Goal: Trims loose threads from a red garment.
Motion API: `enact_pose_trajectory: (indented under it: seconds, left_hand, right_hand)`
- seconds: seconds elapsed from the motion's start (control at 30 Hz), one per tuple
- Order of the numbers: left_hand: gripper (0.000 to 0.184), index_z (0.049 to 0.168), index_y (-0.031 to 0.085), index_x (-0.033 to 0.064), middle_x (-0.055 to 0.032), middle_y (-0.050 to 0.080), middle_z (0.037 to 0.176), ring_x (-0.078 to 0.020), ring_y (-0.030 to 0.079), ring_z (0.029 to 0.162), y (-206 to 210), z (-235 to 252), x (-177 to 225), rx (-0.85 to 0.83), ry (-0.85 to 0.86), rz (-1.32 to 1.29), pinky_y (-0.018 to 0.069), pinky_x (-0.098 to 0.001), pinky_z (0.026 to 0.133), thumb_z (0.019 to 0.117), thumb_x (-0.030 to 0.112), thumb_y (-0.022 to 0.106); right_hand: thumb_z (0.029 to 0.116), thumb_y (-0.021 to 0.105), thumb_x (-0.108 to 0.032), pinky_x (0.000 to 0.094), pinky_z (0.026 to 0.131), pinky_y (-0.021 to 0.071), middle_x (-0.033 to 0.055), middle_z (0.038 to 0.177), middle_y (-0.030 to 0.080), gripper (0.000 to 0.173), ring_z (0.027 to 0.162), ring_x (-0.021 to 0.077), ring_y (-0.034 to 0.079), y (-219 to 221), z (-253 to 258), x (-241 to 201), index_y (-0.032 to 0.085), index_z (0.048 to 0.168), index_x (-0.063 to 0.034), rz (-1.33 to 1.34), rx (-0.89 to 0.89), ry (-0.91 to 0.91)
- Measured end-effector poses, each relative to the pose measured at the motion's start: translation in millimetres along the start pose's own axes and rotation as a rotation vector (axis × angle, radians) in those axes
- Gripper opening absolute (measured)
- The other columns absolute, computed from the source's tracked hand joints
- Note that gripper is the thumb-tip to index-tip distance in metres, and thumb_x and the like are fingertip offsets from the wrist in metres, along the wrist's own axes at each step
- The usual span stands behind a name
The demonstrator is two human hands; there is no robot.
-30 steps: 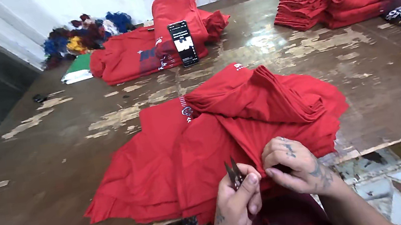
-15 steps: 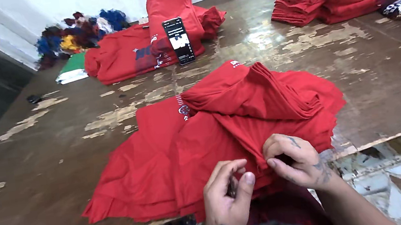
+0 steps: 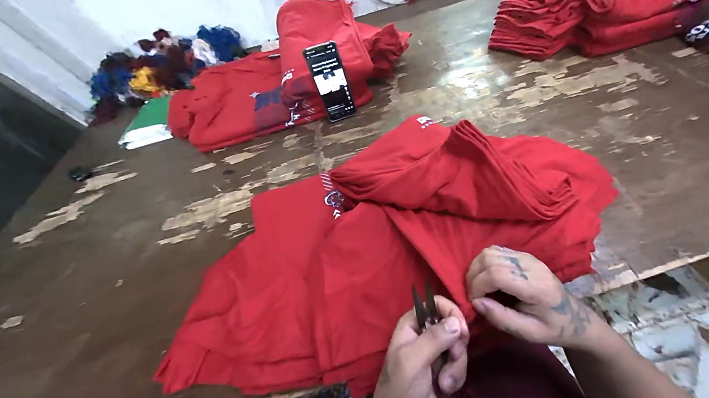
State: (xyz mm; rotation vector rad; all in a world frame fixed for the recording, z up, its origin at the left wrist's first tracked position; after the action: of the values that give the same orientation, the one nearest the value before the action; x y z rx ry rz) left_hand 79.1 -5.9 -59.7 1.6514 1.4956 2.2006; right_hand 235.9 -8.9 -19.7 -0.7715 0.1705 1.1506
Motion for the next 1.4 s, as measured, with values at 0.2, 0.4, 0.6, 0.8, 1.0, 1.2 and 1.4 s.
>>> enact_pose_trajectory:
  seconds: [0.2, 0.4, 0.6, 0.8, 1.0, 1.2, 1.4]
  left_hand:
    - [0.013, 0.094, 0.065, 0.0176, 0.0103, 0.057, 0.091, 0.0066, 0.054, 0.072, 1.4, -5.4, 12.3, 0.113, 0.435, 0.583, 0.0466, -0.0093, 0.061, 0.0966, 0.029, 0.069]
    - [0.012, 0.104, 0.068, 0.0137, 0.0018, 0.064, 0.100, 0.0032, 0.057, 0.063, 4.8, 2.1, 9.3, 0.094, 0.627, 0.315, 0.0488, -0.0116, 0.051, 0.0962, 0.023, 0.072]
    - [0.010, 0.107, 0.066, 0.0155, 0.0027, 0.065, 0.097, 0.0048, 0.056, 0.062, 0.8, -2.9, 6.2, 0.061, 0.565, 0.375, 0.0469, -0.0098, 0.051, 0.0992, 0.022, 0.068]
    - [0.008, 0.107, 0.063, 0.0186, 0.0053, 0.061, 0.091, 0.0066, 0.052, 0.061, -4.4, -8.1, 5.7, 0.048, 0.503, 0.492, 0.0440, -0.0085, 0.051, 0.1009, 0.024, 0.065]
    - [0.010, 0.106, 0.062, 0.0191, 0.0072, 0.059, 0.084, 0.0073, 0.049, 0.058, -13.5, -12.6, 5.8, -0.027, 0.343, 0.571, 0.0423, -0.0086, 0.051, 0.1021, 0.028, 0.063]
    - [0.010, 0.105, 0.065, 0.0201, 0.0099, 0.057, 0.072, 0.0082, 0.050, 0.056, -20.5, -23.9, 5.2, -0.168, 0.111, 0.458, 0.0421, -0.0083, 0.051, 0.1017, 0.029, 0.064]
    - [0.009, 0.105, 0.064, 0.0226, 0.0116, 0.056, 0.069, 0.0079, 0.051, 0.055, -19.1, -37.5, 3.4, -0.029, 0.060, 0.518, 0.0438, -0.0093, 0.051, 0.1010, 0.031, 0.064]
  right_hand:
    - [0.1011, 0.053, -0.021, 0.0364, 0.080, 0.0538, 0.0134, 0.088, 0.072, 0.025, 0.088, 0.0247, 0.069, 0.5, -0.9, -0.2, 0.067, 0.089, -0.0050, -0.037, 0.002, -0.007]
    - [0.1028, 0.052, -0.023, 0.0357, 0.081, 0.0540, 0.0136, 0.089, 0.071, 0.027, 0.090, 0.0241, 0.069, -0.8, 0.4, -0.3, 0.067, 0.090, -0.0047, -0.011, -0.001, -0.003]
    - [0.1025, 0.053, -0.023, 0.0358, 0.080, 0.0538, 0.0135, 0.088, 0.071, 0.026, 0.088, 0.0243, 0.069, 0.1, -1.4, 1.0, 0.067, 0.089, -0.0050, -0.011, -0.004, -0.010]
    - [0.1013, 0.053, -0.023, 0.0365, 0.077, 0.0524, 0.0120, 0.088, 0.071, 0.024, 0.087, 0.0242, 0.068, 2.1, -1.8, -2.2, 0.067, 0.089, -0.0068, -0.061, -0.034, -0.027]
    - [0.1011, 0.054, -0.025, 0.0387, 0.078, 0.0525, 0.0110, 0.088, 0.072, 0.026, 0.087, 0.0253, 0.069, 3.1, -3.3, -6.3, 0.069, 0.088, -0.0082, -0.101, -0.077, -0.046]
    - [0.0999, 0.054, -0.022, 0.0403, 0.081, 0.0531, 0.0095, 0.090, 0.072, 0.022, 0.091, 0.0264, 0.069, 7.8, -4.6, -12.7, 0.068, 0.089, -0.0095, -0.190, -0.112, -0.064]
    - [0.1034, 0.052, -0.036, 0.0412, 0.079, 0.0519, 0.0080, 0.087, 0.070, 0.031, 0.087, 0.0259, 0.068, 9.9, -2.2, -15.4, 0.071, 0.105, -0.0116, -0.237, -0.100, -0.030]
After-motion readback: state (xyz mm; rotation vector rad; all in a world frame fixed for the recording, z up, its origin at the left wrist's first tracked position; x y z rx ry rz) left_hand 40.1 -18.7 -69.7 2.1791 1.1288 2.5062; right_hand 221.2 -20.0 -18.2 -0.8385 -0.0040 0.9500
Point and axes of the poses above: each hand's wrist, its own z-axis towards the middle knuckle, its own y-axis out of the palm, x = y × z, the point moved 5 cm from there along z, towards the middle knuckle
